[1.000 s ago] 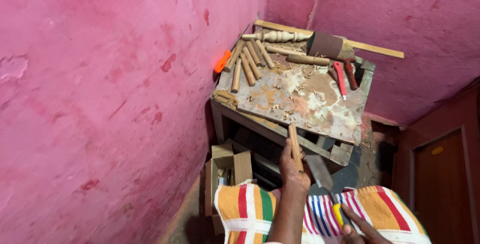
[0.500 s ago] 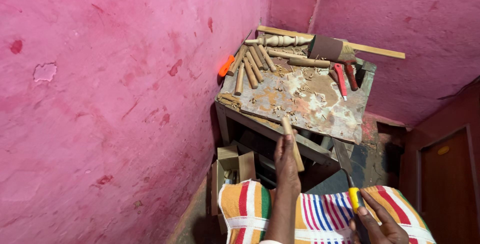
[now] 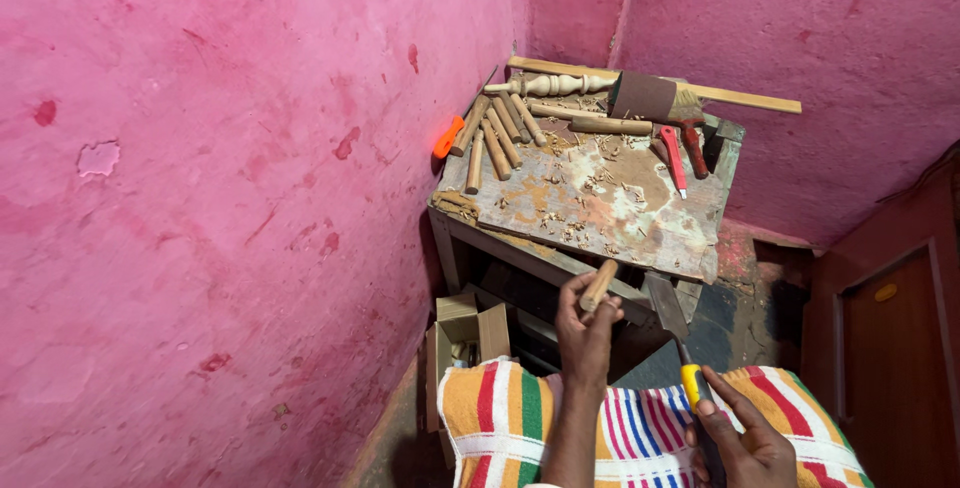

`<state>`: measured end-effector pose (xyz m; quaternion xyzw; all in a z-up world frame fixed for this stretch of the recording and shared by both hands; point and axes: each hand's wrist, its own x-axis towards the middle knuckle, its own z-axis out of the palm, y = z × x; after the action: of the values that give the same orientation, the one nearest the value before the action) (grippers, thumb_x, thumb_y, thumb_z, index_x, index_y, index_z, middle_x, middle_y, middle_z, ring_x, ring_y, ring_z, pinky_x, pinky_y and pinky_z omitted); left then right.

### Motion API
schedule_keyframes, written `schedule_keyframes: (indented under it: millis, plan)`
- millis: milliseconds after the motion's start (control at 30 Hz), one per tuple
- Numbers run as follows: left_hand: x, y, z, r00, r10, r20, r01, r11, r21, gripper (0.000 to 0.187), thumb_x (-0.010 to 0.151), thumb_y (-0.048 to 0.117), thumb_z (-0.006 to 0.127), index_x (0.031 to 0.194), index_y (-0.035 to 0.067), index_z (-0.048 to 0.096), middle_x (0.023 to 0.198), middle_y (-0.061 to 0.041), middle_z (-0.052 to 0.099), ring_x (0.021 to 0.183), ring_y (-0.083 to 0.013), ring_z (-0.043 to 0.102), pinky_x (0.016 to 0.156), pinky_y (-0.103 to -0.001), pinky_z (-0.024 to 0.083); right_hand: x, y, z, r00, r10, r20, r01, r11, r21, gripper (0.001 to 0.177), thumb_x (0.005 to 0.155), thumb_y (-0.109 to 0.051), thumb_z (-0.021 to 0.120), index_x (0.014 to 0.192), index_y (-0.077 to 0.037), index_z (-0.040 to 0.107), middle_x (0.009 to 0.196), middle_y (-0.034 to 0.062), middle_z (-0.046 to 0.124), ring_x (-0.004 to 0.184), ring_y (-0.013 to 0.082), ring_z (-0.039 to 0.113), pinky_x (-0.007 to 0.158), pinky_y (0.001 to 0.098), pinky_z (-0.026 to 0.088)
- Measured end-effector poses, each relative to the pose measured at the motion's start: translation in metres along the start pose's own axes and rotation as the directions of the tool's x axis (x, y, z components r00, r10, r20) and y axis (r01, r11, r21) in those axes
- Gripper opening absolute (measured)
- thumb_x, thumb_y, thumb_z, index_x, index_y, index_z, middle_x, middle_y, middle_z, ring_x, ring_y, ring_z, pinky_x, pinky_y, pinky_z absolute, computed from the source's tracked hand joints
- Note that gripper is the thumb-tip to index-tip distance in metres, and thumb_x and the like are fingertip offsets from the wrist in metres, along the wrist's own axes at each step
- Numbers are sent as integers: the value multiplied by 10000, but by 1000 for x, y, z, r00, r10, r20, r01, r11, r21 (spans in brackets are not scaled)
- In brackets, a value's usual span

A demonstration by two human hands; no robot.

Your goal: The person carves a small cylindrical wooden dowel using a chisel, shaping it by hand while seated at a workbench. The person repeatedly shaves off wood shavings and rotates the dowel to smooth its surface.

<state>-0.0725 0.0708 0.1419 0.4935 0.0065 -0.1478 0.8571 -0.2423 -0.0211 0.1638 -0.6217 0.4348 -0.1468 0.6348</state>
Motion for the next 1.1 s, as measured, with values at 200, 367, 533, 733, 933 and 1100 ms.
schedule_keyframes:
  millis: [200,367,533,733,933,1100]
  plan:
    - [-5,-26,1,974,-197,-110,187,977,-101,230,982,268,600,1107,77,631,1066,-129,691,852,-178,688,765,-294,626,2,3,4,999,49,12,-47,992,-117,437,961,-191,689,1392,-130,656,630,188,664,421,201,504,401,372,409]
    - [-5,-53,-3,945,-268,-189,232,953,-195,247,937,201,691,1104,59,576,997,-117,652,846,-187,664,760,-326,607,4,4,5,993,118,27,-111,975,-194,429,973,-233,684,1396,-167,657,630,186,667,414,196,505,404,371,412]
    - [-1,-60,-2,920,-306,-245,277,950,-146,387,943,291,575,1314,187,605,1120,-55,619,985,-170,551,836,-343,448,5,6,10,989,130,65,-113,968,-225,432,970,-235,677,1397,-177,647,619,192,673,396,212,504,385,390,407]
    - [12,-57,1,957,-256,-139,188,908,-375,418,934,322,532,1320,175,601,1230,-40,630,1175,-180,588,1064,-368,439,7,11,17,989,130,70,-107,957,-268,431,964,-241,680,1387,-161,655,629,184,680,407,206,523,391,380,412]
    - [22,-55,-3,884,-437,-168,335,841,-425,452,945,462,541,1308,198,597,1246,-27,612,1229,-163,551,1129,-396,353,11,14,19,991,121,63,-98,954,-283,431,957,-257,684,1378,-161,673,637,190,698,425,200,537,408,377,433]
    - [30,-64,-6,823,-542,-167,424,784,-454,521,906,526,559,1336,241,631,1287,5,599,1275,-150,494,1166,-443,242,12,17,19,990,126,55,-105,950,-295,436,959,-266,677,1385,-173,663,635,193,699,422,212,539,415,380,433]
